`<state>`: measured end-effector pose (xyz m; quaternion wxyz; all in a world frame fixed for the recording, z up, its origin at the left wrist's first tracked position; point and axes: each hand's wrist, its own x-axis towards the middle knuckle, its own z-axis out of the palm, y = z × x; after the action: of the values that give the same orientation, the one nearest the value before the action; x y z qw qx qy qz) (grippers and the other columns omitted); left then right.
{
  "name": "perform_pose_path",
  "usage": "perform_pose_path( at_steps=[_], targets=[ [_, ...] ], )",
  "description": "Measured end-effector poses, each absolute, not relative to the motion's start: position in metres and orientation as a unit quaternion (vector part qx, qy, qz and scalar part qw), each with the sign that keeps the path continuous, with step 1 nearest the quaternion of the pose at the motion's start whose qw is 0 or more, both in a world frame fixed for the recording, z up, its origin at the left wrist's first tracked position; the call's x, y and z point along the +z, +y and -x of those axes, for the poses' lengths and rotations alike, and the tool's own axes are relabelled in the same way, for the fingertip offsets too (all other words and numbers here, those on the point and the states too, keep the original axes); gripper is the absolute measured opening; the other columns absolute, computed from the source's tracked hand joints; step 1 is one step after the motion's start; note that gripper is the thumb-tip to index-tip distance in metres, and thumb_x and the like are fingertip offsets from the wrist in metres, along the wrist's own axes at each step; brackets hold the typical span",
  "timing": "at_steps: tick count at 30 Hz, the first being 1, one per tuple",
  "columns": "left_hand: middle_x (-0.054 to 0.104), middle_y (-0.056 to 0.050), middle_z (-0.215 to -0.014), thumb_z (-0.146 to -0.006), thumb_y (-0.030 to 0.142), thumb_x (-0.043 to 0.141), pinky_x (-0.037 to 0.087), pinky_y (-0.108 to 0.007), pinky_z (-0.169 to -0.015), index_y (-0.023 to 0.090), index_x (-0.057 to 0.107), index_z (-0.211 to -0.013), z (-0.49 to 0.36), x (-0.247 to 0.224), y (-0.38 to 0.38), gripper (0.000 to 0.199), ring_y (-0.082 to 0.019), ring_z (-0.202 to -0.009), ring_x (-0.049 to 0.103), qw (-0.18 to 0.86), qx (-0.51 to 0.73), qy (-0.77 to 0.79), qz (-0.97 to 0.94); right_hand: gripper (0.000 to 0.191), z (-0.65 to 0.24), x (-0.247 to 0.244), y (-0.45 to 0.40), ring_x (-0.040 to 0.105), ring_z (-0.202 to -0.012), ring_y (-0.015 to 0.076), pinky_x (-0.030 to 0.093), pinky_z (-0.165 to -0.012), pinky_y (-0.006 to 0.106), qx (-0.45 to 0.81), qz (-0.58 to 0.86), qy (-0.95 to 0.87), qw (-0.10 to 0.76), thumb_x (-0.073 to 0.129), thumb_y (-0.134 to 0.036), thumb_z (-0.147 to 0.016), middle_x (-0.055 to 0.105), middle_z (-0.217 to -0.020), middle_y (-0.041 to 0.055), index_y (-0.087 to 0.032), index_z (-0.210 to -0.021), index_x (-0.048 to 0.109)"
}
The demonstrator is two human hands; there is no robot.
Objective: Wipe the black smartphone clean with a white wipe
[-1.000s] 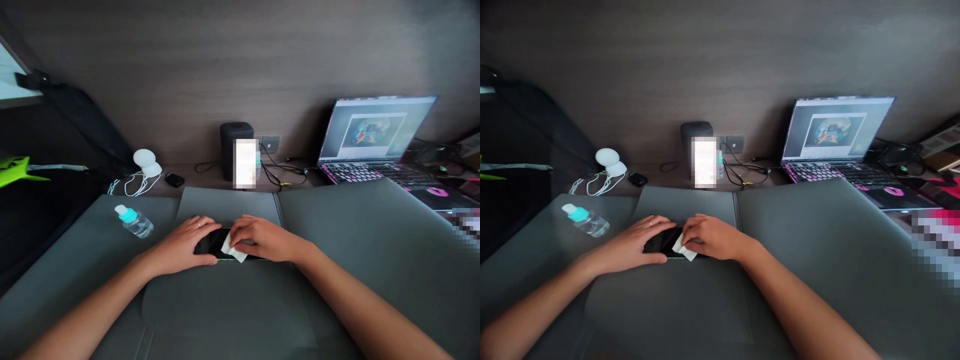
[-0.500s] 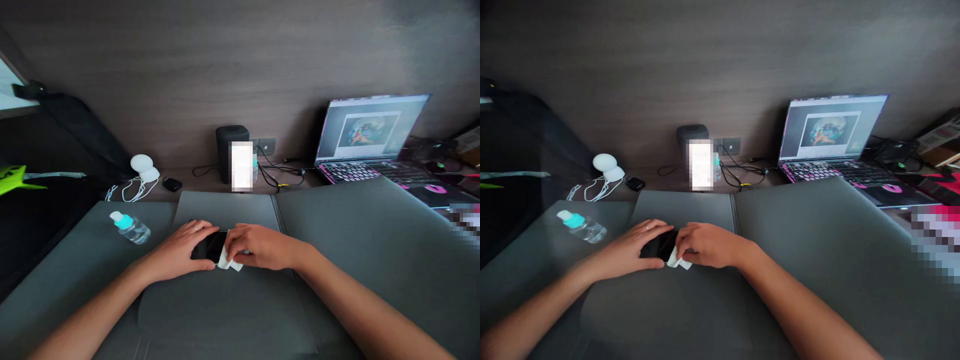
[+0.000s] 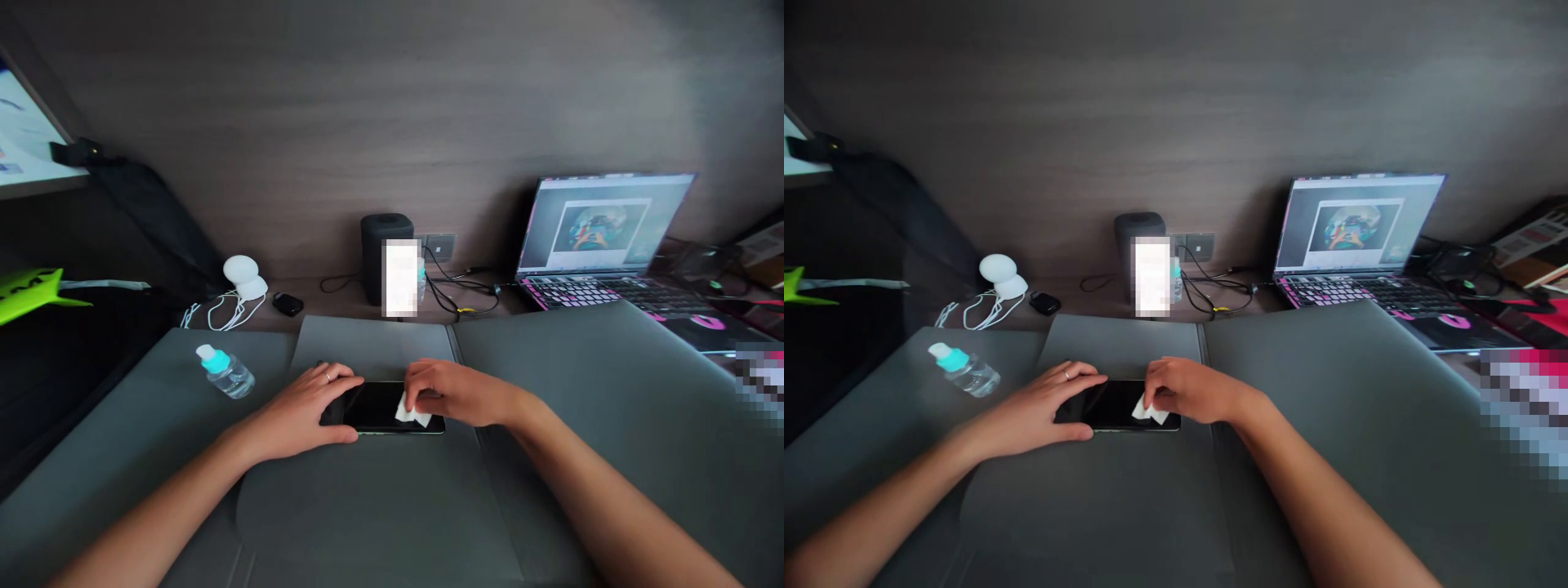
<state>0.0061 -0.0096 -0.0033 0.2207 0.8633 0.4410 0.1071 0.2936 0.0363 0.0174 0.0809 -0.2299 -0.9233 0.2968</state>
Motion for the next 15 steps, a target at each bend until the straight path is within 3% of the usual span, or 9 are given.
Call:
perform_pose_path(
  at_steps=[5,10,15],
  targets=[
    [0.052,-0.005,-0.136,-0.087,0.043,0.067,0.043,-0.041,-0.103,0.030,0.050,-0.138,-0.006,-0.004,-0.009,0.056,-0.029,-0.124,0.050,0.221,0.115,0.436,-0.865,0.021,-0.266,0.007,0.030,0.059,-0.092,0.0176,0.045,-0.090,0.033,0.218,0.198,-0.946,0.136,0.051,-0.011,-0.096,0.066,-0.098,0.0072,-0.016,-0.100,0.071],
    [0.053,-0.004,-0.135,-0.084,0.039,0.070,0.044,-0.041,-0.102,0.031,0.053,-0.134,-0.005,-0.011,-0.007,0.053,-0.029,-0.124,0.051,0.214,0.126,0.433,-0.867,0.023,-0.249,0.004,0.020,0.056,-0.106,0.0194,0.044,-0.096,0.033,0.209,0.155,-0.952,0.160,0.053,-0.015,-0.096,0.066,-0.113,0.0096,-0.015,-0.115,0.068],
    [0.051,-0.005,-0.136,-0.084,0.040,0.070,0.042,-0.042,-0.105,0.031,0.050,-0.137,-0.005,-0.010,-0.007,0.057,-0.029,-0.126,0.049,0.223,0.120,0.435,-0.864,0.015,-0.255,0.010,0.024,0.058,-0.100,0.0181,0.044,-0.092,0.031,0.226,0.145,-0.954,0.134,0.061,-0.016,-0.092,0.067,-0.105,0.0074,-0.016,-0.103,0.072]
  ],
)
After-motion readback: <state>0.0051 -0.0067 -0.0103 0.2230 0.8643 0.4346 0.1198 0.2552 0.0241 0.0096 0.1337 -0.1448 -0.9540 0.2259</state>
